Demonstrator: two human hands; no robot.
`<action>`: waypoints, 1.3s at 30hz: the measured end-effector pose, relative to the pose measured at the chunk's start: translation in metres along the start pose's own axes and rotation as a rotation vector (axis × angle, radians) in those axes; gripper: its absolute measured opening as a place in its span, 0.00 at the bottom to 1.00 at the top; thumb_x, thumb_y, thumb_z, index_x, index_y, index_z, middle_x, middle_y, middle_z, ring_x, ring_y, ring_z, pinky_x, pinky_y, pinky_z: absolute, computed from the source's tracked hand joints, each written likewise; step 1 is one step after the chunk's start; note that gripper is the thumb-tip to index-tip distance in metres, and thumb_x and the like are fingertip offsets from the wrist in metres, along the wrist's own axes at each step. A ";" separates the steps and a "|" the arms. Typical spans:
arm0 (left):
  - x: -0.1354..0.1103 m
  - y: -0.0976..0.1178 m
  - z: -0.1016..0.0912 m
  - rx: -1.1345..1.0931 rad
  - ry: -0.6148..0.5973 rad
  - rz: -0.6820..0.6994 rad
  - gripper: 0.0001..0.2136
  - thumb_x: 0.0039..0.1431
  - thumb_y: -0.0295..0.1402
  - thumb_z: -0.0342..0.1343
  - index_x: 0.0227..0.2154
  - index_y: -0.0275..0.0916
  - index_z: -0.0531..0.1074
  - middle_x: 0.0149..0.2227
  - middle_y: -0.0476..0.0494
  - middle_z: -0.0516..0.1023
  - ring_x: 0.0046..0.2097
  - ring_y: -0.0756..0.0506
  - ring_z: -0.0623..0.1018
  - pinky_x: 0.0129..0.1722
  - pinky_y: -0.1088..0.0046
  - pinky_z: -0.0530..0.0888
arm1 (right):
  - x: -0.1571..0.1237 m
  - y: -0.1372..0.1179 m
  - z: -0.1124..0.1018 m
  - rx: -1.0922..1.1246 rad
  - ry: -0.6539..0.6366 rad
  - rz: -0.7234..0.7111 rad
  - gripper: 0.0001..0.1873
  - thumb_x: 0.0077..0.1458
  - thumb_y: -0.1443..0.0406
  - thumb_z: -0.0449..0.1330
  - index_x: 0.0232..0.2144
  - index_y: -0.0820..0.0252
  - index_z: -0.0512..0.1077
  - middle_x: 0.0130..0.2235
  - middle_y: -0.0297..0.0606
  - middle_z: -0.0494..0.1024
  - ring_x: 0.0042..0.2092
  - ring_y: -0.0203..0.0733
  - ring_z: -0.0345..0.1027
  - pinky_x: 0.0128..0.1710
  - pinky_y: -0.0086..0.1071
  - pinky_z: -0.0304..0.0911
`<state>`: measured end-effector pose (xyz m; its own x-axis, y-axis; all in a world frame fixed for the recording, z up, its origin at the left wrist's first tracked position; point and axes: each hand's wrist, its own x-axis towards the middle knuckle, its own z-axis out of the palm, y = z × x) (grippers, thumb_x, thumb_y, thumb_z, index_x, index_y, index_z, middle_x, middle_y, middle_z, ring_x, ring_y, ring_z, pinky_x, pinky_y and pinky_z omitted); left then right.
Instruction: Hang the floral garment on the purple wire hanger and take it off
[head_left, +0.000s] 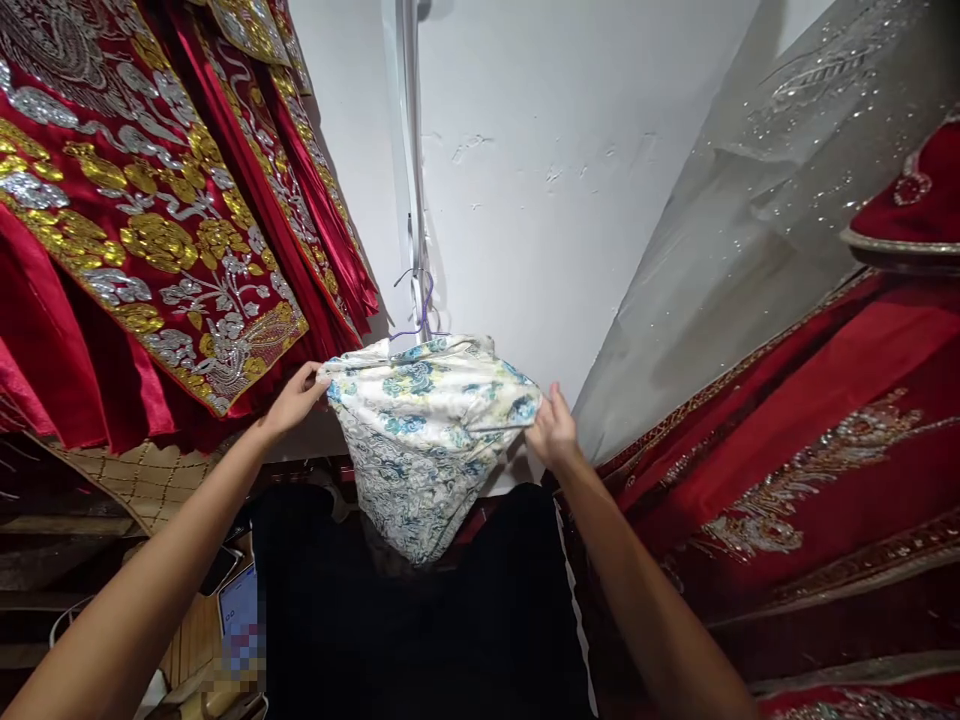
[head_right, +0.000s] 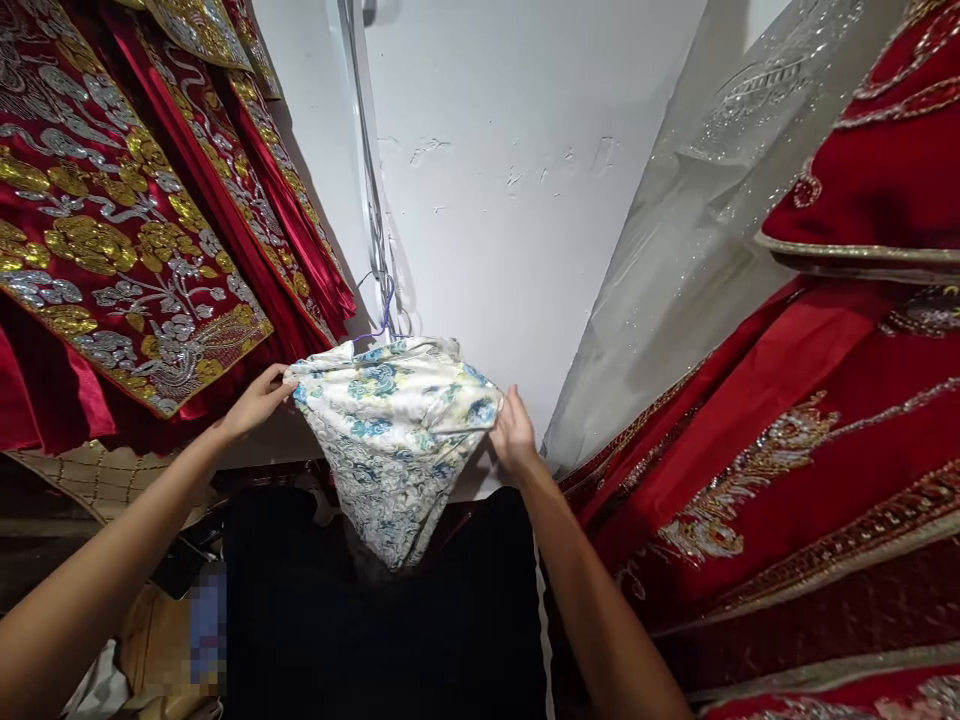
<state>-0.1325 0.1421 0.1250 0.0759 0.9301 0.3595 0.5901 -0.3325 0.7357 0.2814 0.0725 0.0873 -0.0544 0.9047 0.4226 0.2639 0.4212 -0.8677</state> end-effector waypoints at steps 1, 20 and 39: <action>-0.004 -0.005 0.006 -0.036 0.025 -0.047 0.20 0.55 0.49 0.54 0.41 0.37 0.70 0.30 0.47 0.75 0.31 0.46 0.74 0.33 0.71 0.73 | 0.001 -0.002 -0.009 0.043 0.038 0.015 0.38 0.63 0.40 0.37 0.52 0.58 0.72 0.40 0.45 0.80 0.46 0.53 0.74 0.44 0.43 0.69; -0.084 0.048 0.076 0.144 0.297 0.278 0.11 0.67 0.40 0.48 0.42 0.40 0.69 0.36 0.44 0.76 0.35 0.46 0.76 0.39 0.72 0.70 | -0.003 -0.052 0.022 0.483 0.446 0.088 0.26 0.52 0.46 0.64 0.40 0.63 0.76 0.34 0.41 0.81 0.40 0.49 0.76 0.38 0.38 0.71; -0.107 0.160 0.033 -0.610 -0.407 -0.131 0.07 0.56 0.35 0.57 0.34 0.39 0.68 0.29 0.47 0.75 0.32 0.47 0.74 0.33 0.73 0.70 | -0.089 -0.111 0.042 -0.153 -0.758 -0.227 0.48 0.37 0.51 0.74 0.60 0.52 0.65 0.50 0.43 0.74 0.42 0.49 0.71 0.46 0.38 0.70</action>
<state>-0.0197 -0.0057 0.1847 0.3973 0.9130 0.0929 0.0732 -0.1324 0.9885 0.2164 -0.0525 0.1349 -0.7466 0.6188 0.2445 0.2937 0.6362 -0.7134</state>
